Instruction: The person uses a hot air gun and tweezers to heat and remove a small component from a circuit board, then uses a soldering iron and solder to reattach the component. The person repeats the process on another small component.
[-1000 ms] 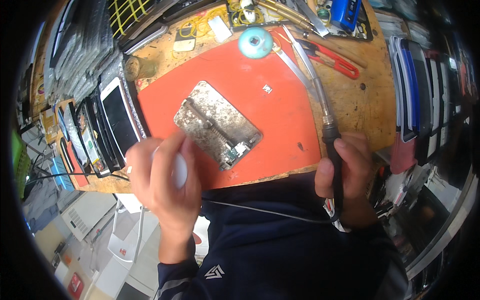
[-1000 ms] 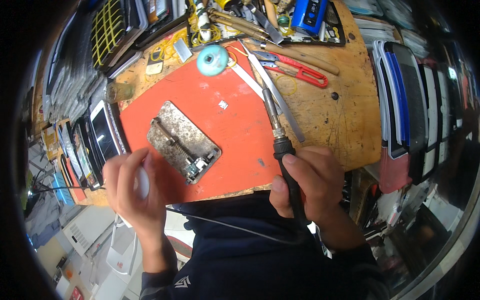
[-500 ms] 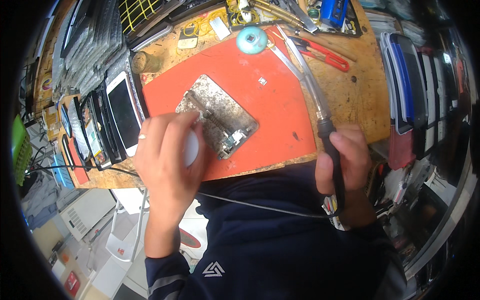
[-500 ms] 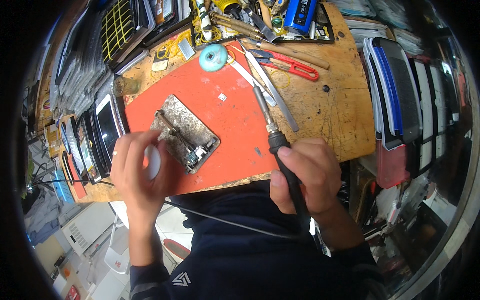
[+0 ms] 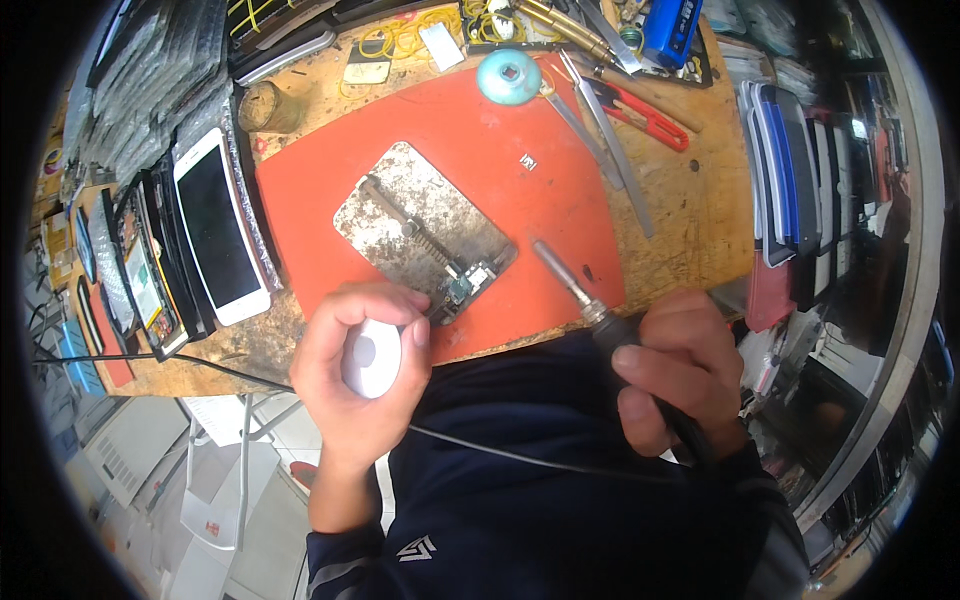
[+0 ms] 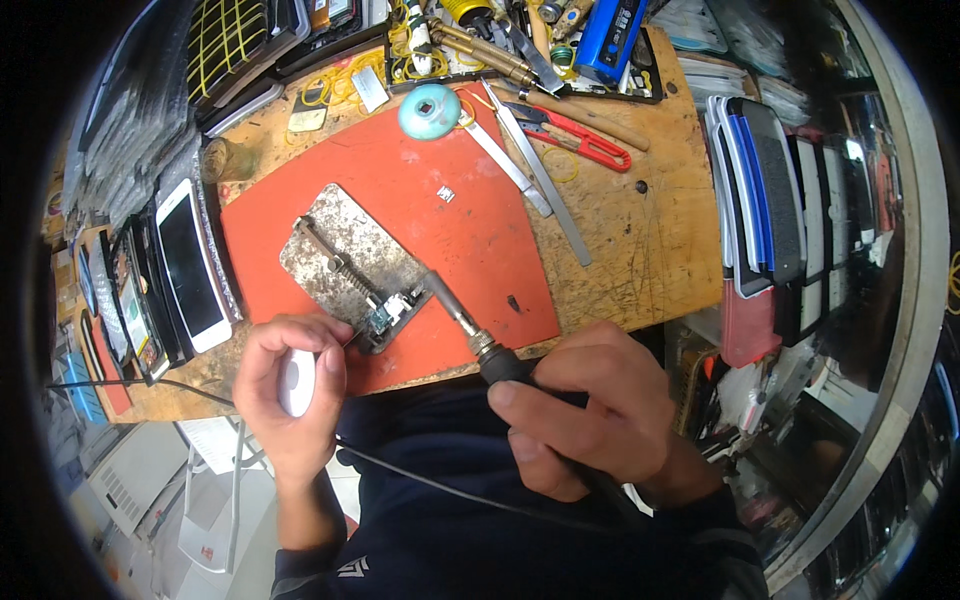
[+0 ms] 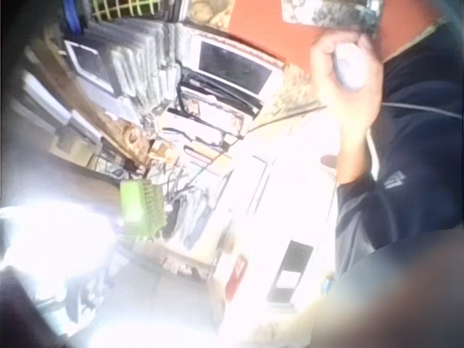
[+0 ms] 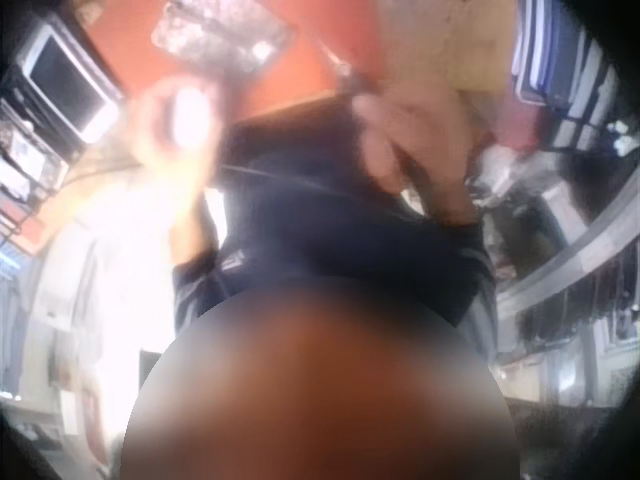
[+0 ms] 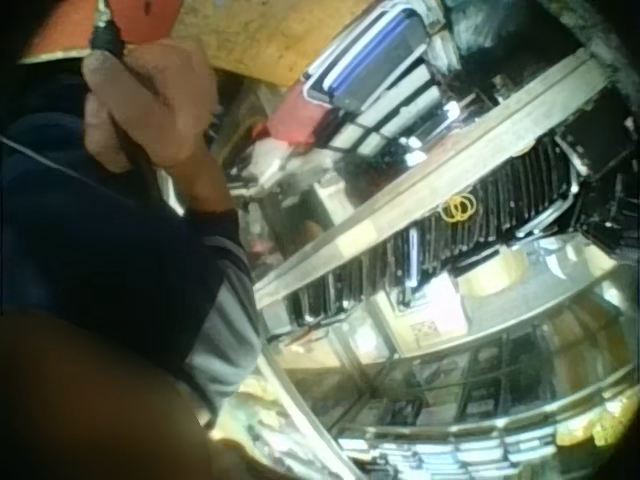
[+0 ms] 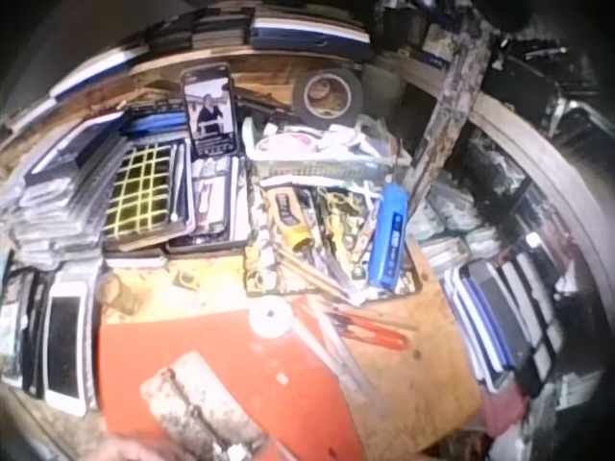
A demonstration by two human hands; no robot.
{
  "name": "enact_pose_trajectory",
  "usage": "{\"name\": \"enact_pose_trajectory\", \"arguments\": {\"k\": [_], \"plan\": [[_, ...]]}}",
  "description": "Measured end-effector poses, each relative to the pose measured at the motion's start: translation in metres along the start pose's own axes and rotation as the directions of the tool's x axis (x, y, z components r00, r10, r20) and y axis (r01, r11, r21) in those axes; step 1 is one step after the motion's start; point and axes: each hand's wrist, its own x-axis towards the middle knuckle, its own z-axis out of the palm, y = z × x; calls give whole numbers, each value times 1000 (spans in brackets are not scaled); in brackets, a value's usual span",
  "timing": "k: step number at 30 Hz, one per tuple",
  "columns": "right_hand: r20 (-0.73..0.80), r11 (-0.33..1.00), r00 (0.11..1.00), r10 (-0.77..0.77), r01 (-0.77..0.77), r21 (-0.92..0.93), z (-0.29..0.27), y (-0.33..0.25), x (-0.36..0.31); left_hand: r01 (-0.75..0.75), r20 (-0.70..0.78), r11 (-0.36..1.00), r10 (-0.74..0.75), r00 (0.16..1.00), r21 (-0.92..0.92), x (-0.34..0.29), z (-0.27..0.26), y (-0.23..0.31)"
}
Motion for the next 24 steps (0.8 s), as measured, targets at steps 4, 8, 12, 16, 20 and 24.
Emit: {"name": "enact_pose_trajectory", "arguments": {"k": [4,8,12,16,20,24], "plan": [[50,1000,999,-17,17,4,-1,-6,12,-61,29,995,63,998,-76,2,-8,8],[96,1000,995,11,-13,17,-5,-11,23,-65,48,995,69,996,-77,5,-8,5],[126,997,990,64,-69,31,-7,-10,29,-74,55,995,78,995,-69,5,-7,-1],[158,996,986,57,-67,53,-9,-6,33,-27,43,994,32,999,-105,5,-6,-3],[166,996,985,51,-62,63,-9,-3,38,-16,27,990,20,999,-141,4,-2,-5],[182,994,982,58,-73,75,-10,-3,42,-27,27,993,30,999,-112,4,-2,-5]]}}
